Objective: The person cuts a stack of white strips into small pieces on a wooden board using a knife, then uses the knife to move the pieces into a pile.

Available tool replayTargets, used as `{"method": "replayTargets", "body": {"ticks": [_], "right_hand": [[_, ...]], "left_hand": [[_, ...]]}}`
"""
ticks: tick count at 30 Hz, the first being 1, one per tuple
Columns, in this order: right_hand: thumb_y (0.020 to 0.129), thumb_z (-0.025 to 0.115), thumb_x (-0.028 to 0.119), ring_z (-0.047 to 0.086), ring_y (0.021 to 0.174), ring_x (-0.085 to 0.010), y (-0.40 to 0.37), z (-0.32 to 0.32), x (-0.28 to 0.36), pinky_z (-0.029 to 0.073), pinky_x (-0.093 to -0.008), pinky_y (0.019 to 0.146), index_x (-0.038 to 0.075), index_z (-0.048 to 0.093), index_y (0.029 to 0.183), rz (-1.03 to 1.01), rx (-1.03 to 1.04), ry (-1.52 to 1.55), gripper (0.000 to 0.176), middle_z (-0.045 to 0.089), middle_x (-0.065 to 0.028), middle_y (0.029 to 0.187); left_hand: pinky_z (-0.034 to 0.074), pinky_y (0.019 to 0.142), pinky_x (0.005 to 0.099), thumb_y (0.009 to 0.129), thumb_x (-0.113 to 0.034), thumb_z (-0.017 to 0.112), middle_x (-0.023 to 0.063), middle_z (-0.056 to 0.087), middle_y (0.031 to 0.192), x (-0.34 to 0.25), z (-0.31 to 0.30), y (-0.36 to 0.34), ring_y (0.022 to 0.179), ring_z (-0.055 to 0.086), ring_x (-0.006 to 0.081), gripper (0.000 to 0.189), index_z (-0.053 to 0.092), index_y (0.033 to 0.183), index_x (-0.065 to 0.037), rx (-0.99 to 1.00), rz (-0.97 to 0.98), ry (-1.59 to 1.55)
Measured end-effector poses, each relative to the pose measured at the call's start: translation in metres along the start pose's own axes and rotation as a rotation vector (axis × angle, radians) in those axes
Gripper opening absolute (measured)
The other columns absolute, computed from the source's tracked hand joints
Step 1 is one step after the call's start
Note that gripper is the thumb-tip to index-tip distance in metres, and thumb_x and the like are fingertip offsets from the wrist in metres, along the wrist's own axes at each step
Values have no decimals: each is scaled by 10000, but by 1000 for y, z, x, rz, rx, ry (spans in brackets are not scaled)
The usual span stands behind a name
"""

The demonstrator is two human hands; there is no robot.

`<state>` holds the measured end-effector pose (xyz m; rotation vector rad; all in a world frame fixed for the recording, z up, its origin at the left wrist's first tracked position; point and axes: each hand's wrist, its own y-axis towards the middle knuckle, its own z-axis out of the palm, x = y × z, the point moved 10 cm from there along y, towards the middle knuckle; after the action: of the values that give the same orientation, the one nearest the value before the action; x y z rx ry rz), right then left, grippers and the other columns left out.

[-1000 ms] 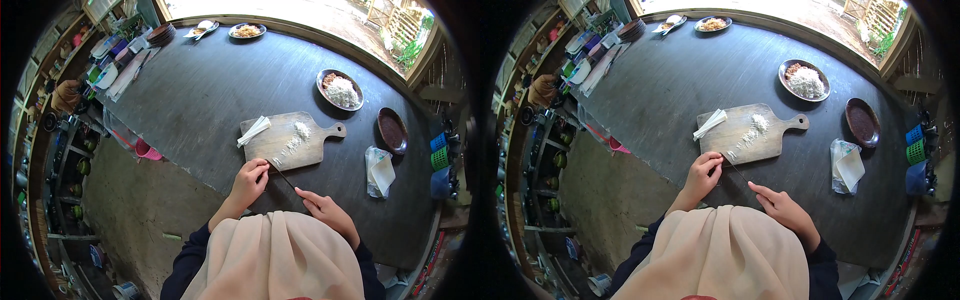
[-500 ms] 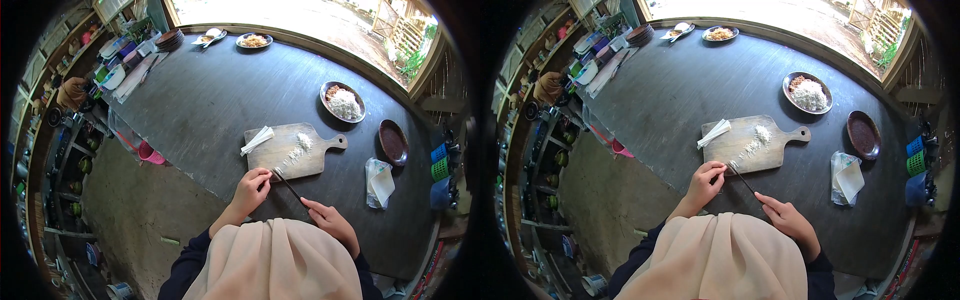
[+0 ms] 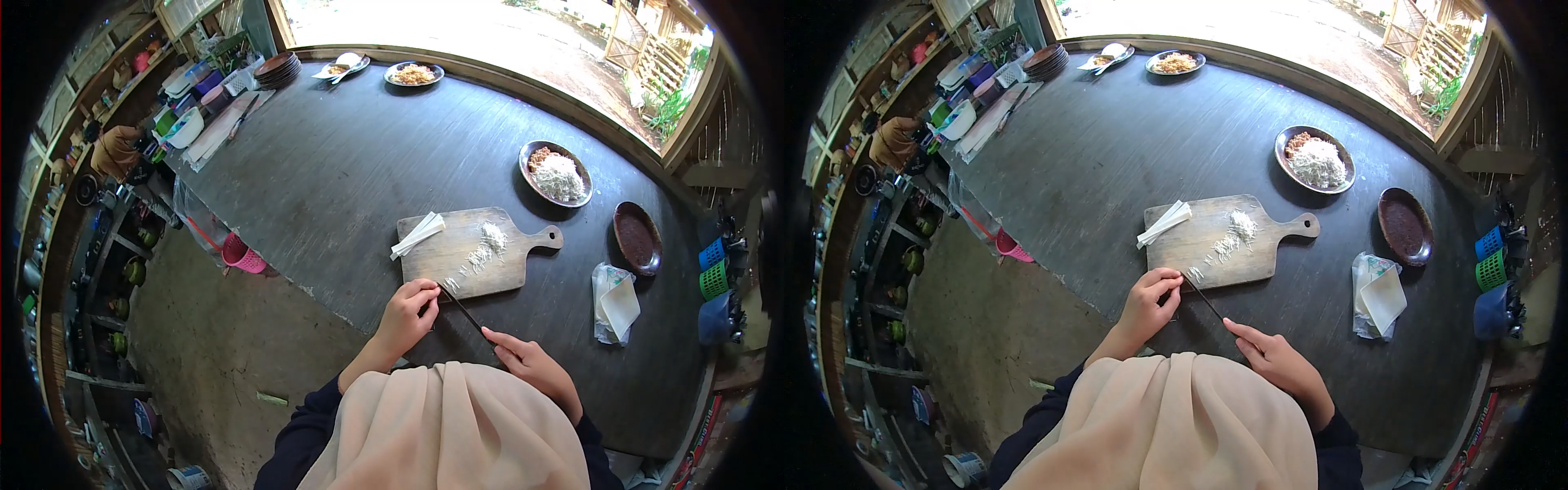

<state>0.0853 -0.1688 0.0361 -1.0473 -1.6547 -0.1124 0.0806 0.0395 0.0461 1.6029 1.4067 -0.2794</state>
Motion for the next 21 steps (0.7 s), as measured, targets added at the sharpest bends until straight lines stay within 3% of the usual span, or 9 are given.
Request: {"method": "replayTargets", "body": {"ticks": [11,13,21], "right_hand": [[1025,503,193,499,614,-127,-3,-5,-24,479,-291,680,168,530,1413,-81,47,1,389,605,-97,715],[1025,502,187,475,610,-110,-3,-4,-8,469,-280,658,165,529,1413,-165,-54,-27,389,564,-82,688],[1024,504,197,483,634,-130,-2,-3,-6,465,-280,691,163,534,1408,-25,-44,29,386,564,-109,701]], "left_hand": [[532,859,358,826,-2,664,125,677,1024,-1,1,-1,957,666,282,151,706,969,25,-11,6,24],[532,861,357,827,-2,664,124,677,1025,-1,0,-1,957,666,281,151,706,969,25,-7,3,20],[532,864,356,829,-2,665,124,678,1029,-1,-1,-2,965,667,285,147,705,967,27,-17,1,13]]}}
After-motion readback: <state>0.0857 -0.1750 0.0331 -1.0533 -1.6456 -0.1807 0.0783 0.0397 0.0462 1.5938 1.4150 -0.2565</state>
